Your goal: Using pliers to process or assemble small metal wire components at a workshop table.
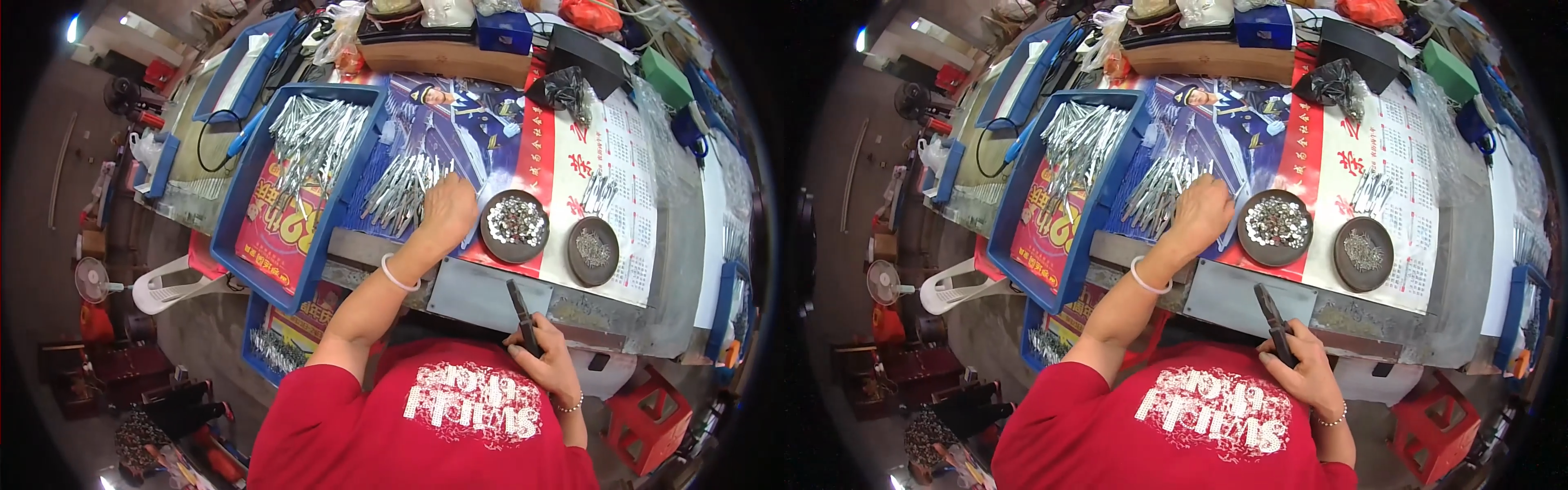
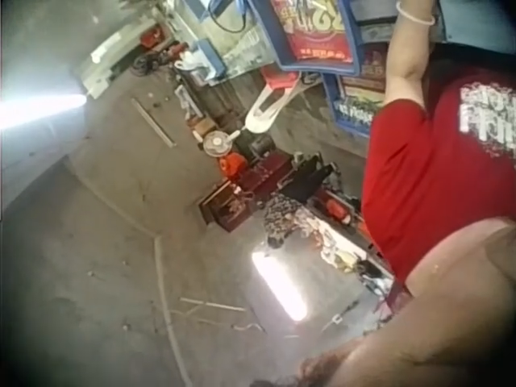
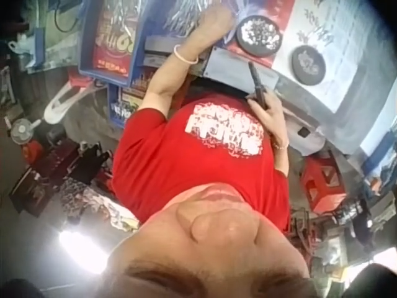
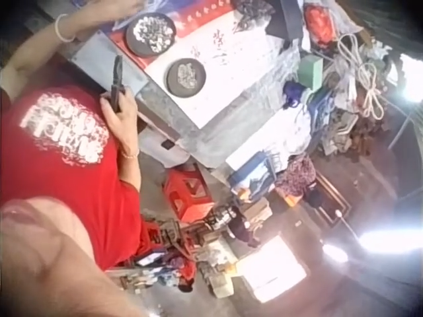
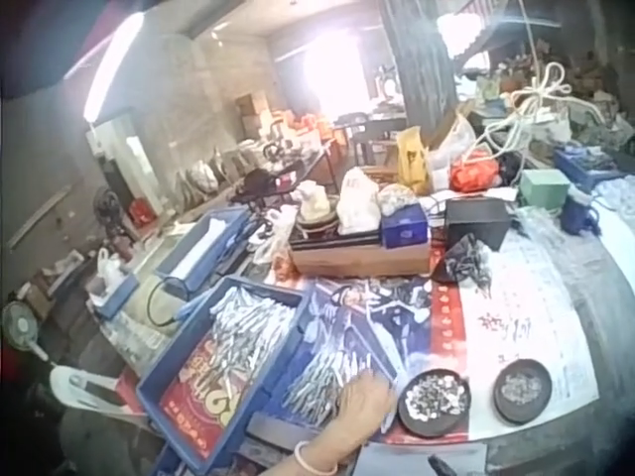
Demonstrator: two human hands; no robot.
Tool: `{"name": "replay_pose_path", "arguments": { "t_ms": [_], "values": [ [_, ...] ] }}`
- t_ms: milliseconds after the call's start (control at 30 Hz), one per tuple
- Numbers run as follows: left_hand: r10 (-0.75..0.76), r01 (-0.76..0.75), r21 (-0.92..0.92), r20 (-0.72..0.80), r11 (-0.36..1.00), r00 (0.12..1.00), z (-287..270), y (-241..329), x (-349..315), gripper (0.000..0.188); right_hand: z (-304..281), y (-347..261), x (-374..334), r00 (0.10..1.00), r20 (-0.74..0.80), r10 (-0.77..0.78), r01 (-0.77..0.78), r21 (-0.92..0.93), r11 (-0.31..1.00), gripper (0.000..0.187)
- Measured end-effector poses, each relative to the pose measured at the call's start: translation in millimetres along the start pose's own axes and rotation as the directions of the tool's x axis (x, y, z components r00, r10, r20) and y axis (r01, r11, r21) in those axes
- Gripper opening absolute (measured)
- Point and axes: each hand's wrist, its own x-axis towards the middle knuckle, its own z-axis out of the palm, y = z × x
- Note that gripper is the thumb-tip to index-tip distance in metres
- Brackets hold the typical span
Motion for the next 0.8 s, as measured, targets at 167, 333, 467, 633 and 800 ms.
{"name": "replay_pose_path", "arguments": {
  "t_ms": [167, 333, 467, 633, 800],
  "values": [
    [-0.017, 0.004, -0.533, -0.018, 0.846, 1.0, -48.3, 4.9, -24.9, 0.007, 0.9, -5.4, 6.7, 0.999, 0.006, -0.044, 0.043, 0.006, 0.999, 0.016],
    [-0.133, 0.244, -0.966, 0.253, -0.081, 0.958, -80.3, -24.0, -79.5, 0.012, 13.2, -6.5, 16.3, 0.994, -0.051, -0.095, 0.097, 0.05, 0.994, 0.019],
    [-0.22, 0.206, -0.967, 0.235, -0.147, 0.947, -79.7, -33.4, -108.5, 0.036, 24.8, -10.7, 29.7, 0.993, -0.076, -0.089, 0.091, 0.014, 0.996, 0.02],
    [-0.214, 0.129, -0.988, 0.145, -0.085, 0.966, -64.2, -39.2, -124.2, 0.03, 36.8, -25.3, 45.5, 0.995, 0.013, -0.097, 0.098, -0.115, 0.989, 0.022],
    [-0.195, 0.137, -0.991, 0.134, 0.002, 0.972, -62.0, -31.5, -125.3, 0.022, 50.3, -40.6, 57.1, 0.986, -0.002, -0.166, 0.162, -0.196, 0.967, 0.02]
  ]
}}
